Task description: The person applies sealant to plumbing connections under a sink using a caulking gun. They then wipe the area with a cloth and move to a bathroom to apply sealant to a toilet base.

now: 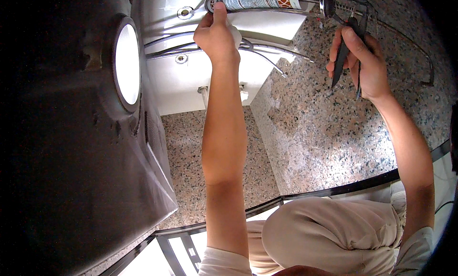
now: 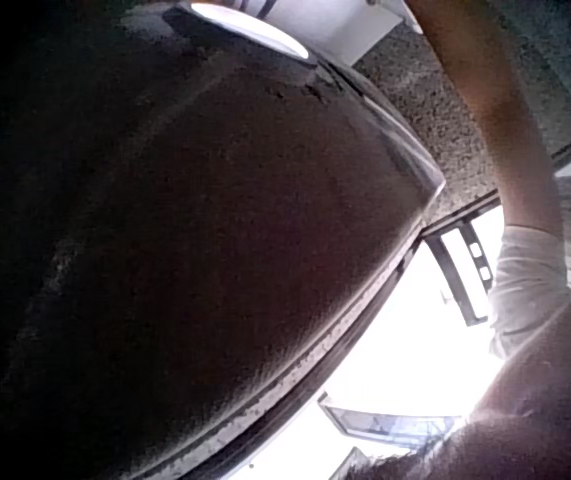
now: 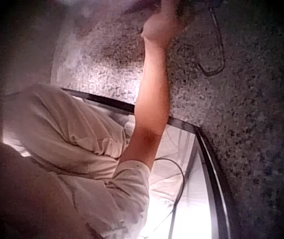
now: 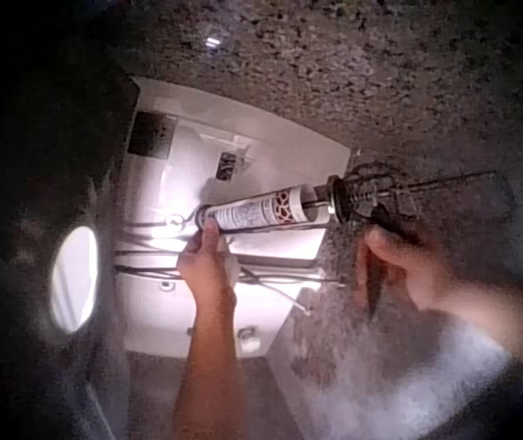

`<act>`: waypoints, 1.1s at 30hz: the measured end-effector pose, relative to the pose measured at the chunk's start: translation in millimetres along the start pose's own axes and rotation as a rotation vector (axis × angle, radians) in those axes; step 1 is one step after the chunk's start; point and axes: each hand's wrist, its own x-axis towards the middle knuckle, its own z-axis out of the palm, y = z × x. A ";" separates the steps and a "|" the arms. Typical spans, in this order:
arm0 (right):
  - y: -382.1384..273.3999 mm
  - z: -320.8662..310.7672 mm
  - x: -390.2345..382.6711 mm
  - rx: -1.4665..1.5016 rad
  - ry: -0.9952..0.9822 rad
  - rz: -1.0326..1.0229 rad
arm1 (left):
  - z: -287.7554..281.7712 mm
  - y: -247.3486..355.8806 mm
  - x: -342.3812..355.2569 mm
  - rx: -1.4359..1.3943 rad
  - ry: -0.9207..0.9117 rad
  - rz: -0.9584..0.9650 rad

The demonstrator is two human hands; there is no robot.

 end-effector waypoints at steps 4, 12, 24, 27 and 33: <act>-3.0 3.1 -0.6 -0.005 0.028 0.009 | -1.6 -0.8 -3.4 0.045 0.009 0.018; -10.4 0.3 2.5 -0.017 -0.002 0.018 | -1.7 -4.2 2.5 -0.063 0.050 -0.015; -11.7 -6.0 4.5 -0.092 -0.040 0.024 | -1.8 -2.3 1.7 -0.031 0.015 -0.019; -12.0 -9.0 6.7 -0.132 -0.054 0.017 | -3.9 -8.3 2.3 -0.048 0.023 0.041; -18.2 -18.1 13.1 -0.249 -0.069 -0.043 | -3.0 -2.1 1.2 -0.040 0.004 -0.010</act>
